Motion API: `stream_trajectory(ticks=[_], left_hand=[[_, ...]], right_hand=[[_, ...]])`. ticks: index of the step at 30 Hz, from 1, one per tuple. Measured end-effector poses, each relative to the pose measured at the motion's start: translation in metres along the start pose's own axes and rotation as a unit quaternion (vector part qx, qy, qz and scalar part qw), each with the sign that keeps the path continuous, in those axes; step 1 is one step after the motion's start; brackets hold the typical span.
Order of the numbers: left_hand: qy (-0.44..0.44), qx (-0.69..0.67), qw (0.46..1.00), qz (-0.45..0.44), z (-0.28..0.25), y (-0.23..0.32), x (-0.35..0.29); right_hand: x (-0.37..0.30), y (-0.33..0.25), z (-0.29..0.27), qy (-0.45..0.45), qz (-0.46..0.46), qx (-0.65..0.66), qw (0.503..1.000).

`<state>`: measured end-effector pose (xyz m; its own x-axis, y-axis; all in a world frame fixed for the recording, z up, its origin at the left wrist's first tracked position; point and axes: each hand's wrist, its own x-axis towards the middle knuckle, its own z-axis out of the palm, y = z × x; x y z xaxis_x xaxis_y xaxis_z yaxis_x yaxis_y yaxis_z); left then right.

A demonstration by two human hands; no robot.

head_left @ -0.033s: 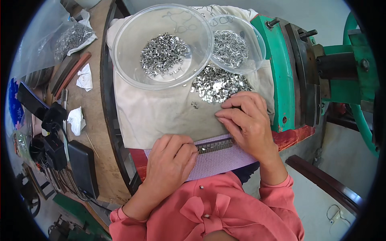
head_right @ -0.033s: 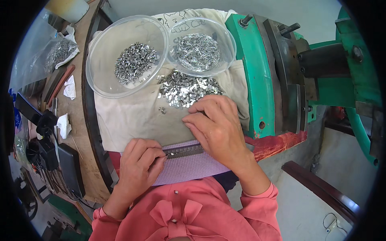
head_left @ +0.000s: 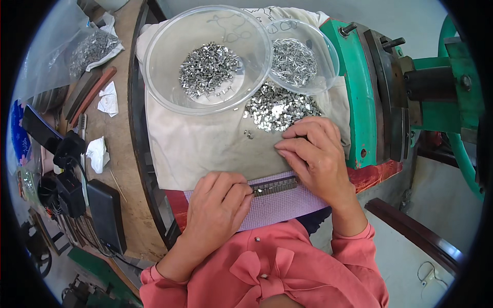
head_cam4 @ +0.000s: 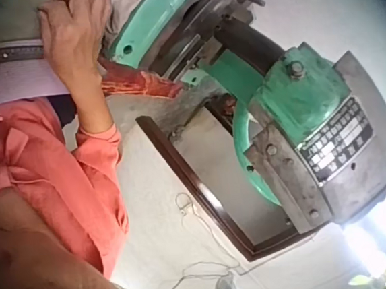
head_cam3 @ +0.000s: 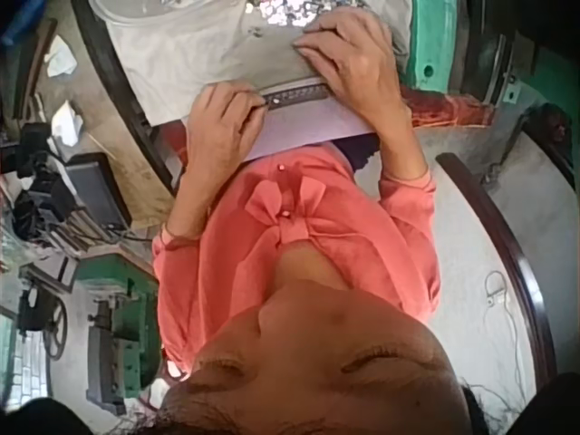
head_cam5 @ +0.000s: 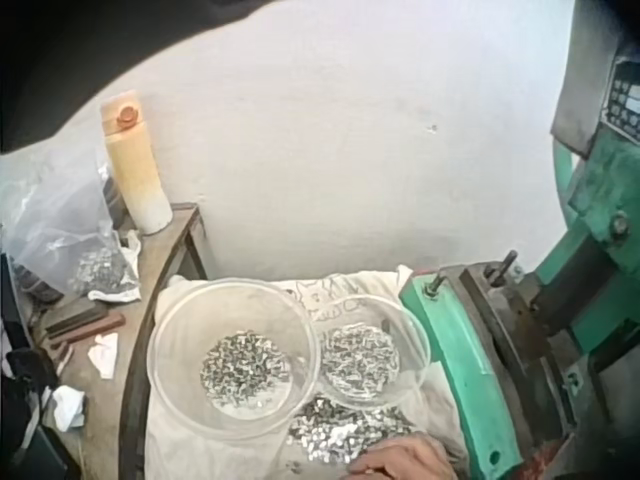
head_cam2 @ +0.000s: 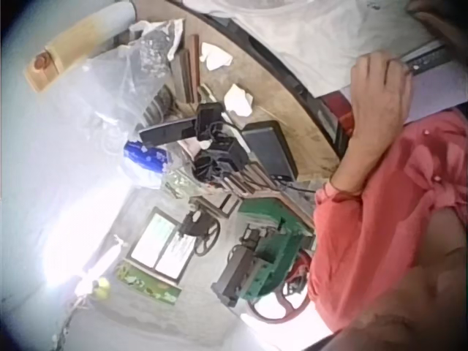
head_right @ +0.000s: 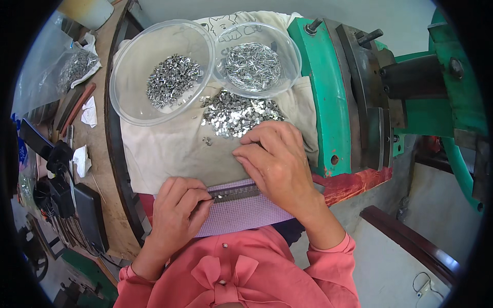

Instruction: The person places small metal pieces into a metal strip and uses a green press machine to secure them. They repeatedly pick up metal pieces from a container, insert them into the strip, and operate the machine lever to process the strip.

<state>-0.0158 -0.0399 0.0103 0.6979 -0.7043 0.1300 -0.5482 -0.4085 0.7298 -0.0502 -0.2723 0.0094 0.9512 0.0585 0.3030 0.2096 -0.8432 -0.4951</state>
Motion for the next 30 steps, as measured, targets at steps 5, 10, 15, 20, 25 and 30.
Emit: stream_trajectory(ticks=[5, 10, 15, 20, 25, 30], left_hand=[[0.001, 0.006, 1.0, 0.006, 0.003, 0.004, 0.004], [0.016, 0.015, 1.0, 0.021, 0.013, 0.005, 0.005], [0.013, 0.024, 1.0, 0.014, 0.014, 0.006, 0.006], [0.007, -0.004, 1.0, -0.007, 0.01, 0.008, 0.003], [0.012, -0.006, 1.0, -0.019, 0.011, 0.006, -0.001], [-0.007, 0.011, 1.0, -0.002, 0.011, 0.005, 0.001]], right_hand=[[0.003, 0.0, -0.003, -0.016, 0.004, -0.003, 1.0], [0.005, 0.001, -0.005, -0.023, 0.004, -0.004, 1.0], [0.006, 0.003, -0.006, -0.031, -0.021, -0.008, 0.999], [0.002, -0.002, -0.008, -0.022, -0.01, 0.0, 1.0], [-0.026, -0.02, -0.01, -0.004, 0.004, 0.048, 0.999], [-0.04, -0.022, -0.006, -0.021, -0.002, 0.051, 0.998]])
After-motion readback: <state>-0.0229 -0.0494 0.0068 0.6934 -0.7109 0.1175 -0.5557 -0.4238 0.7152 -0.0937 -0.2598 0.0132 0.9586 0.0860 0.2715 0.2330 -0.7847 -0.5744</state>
